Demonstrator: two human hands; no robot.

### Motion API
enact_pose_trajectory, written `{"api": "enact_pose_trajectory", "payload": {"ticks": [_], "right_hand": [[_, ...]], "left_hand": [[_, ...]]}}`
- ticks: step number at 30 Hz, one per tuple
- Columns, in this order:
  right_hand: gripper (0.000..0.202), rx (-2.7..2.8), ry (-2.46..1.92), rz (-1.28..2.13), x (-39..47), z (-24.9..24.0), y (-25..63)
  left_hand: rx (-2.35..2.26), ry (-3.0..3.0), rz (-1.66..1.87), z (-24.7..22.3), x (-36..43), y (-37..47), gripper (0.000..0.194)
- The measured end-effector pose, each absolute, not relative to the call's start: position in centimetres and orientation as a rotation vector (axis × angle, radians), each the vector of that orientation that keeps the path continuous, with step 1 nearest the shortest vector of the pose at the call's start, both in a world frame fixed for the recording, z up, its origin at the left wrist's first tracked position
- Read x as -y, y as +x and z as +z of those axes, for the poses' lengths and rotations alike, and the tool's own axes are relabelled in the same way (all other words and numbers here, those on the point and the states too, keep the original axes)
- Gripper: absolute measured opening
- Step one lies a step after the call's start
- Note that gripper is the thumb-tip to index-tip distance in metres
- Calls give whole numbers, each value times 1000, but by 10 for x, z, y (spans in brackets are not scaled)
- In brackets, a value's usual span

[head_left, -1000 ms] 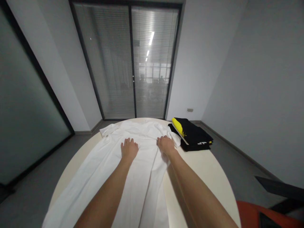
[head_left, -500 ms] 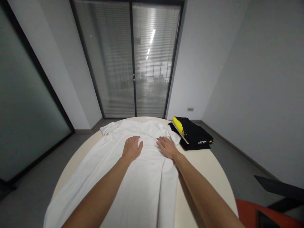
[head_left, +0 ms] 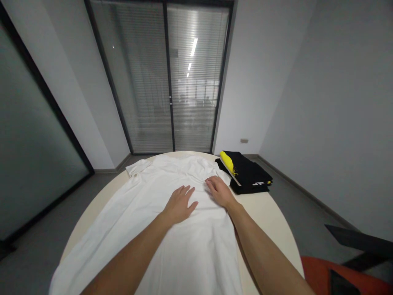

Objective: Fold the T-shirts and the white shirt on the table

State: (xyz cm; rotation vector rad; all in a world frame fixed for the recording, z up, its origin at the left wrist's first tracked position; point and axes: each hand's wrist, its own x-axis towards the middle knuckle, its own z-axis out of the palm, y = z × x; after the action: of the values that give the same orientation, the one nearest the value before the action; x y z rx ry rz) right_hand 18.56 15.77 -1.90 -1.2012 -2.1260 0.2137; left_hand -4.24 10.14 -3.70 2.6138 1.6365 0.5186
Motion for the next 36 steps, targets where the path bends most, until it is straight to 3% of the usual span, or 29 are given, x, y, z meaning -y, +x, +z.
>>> {"api": "enact_pose_trajectory", "payload": {"ticks": [5, 9, 13, 17, 22, 24, 28, 30, 32, 36], "right_hand": [[31, 2095, -1770, 133, -143, 10, 205], [39, 2091, -2094, 283, -134, 25, 227], [42, 2228, -1988, 586, -130, 22, 234], [28, 2260, -1864, 677, -131, 14, 226], [26, 1894, -1702, 1081, -130, 14, 217], [38, 1737, -1558, 1288, -125, 22, 217], [108, 1862, -1233, 1643, -109, 42, 223], [126, 1959, -1178, 1745, -103, 49, 225], [123, 1986, -1190, 1756, -101, 52, 225], [86, 1839, -1175, 1515, -108, 48, 221]], "left_hand": [[-1645, 2515, 314, -43, -120, -62, 70], [-1686, 2477, 310, -44, -130, -75, 72], [-1742, 2496, 344, -44, -131, -78, 67], [-1789, 2541, 437, -45, -127, -75, 53], [-1742, 2554, 551, -45, -125, -70, 44], [-1755, 2527, 561, -45, -125, -69, 43], [-1803, 2486, 547, -45, -126, -68, 42], [-1815, 2471, 543, -46, -126, -68, 42], [-1817, 2455, 545, -46, -127, -67, 41], [-1804, 2433, 566, -47, -127, -64, 42]]}}
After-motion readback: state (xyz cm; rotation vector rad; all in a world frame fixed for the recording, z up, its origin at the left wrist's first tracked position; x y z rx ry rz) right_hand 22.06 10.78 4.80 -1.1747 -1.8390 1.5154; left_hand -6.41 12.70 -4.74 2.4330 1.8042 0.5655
